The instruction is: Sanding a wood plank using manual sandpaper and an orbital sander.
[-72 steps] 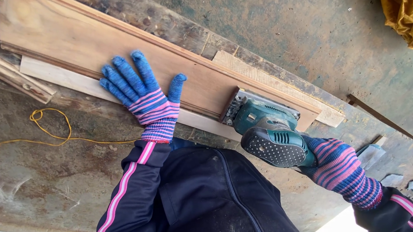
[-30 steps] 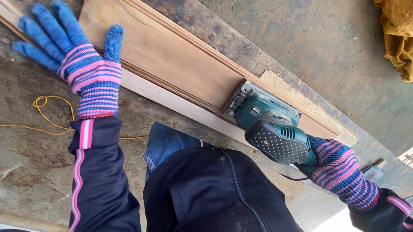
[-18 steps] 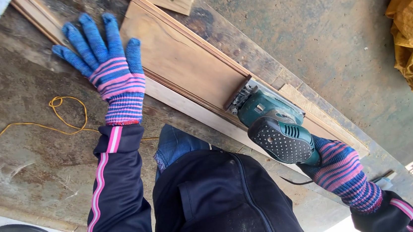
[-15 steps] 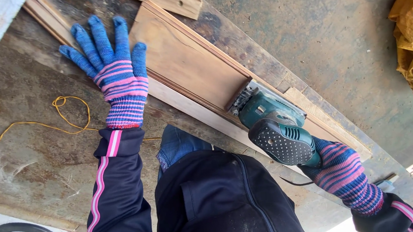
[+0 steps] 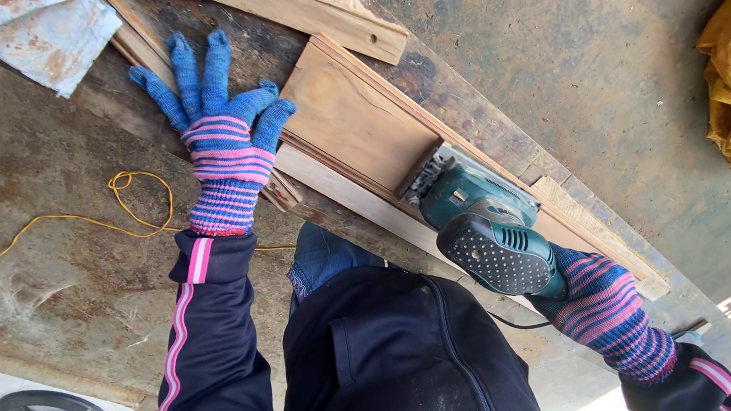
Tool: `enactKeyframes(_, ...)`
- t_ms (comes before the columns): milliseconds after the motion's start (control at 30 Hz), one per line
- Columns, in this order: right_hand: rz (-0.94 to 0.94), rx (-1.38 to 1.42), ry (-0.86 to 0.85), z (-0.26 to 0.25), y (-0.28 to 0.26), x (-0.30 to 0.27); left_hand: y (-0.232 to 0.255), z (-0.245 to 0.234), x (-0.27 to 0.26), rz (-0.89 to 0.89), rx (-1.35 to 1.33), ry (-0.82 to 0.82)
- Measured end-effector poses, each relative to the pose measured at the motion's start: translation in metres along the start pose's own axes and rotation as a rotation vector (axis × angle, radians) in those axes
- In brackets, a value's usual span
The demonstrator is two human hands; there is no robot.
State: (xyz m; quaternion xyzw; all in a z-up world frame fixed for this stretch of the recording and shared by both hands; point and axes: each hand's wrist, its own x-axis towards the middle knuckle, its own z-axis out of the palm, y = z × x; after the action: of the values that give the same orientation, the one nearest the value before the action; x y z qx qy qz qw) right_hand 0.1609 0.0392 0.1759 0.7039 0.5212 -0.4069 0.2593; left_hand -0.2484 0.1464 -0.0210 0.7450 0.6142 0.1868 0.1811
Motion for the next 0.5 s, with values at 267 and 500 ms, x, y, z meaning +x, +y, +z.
enactKeyframes(267,-0.106,0.069,0.031,-0.007,-0.025,0.012,0.003,-0.005,0.002,0.028,0.000,-0.031)
enactKeyframes(500,-0.138,0.027,0.060,-0.009,-0.042,0.019,0.005,-0.015,0.003,0.031,-0.142,-0.007)
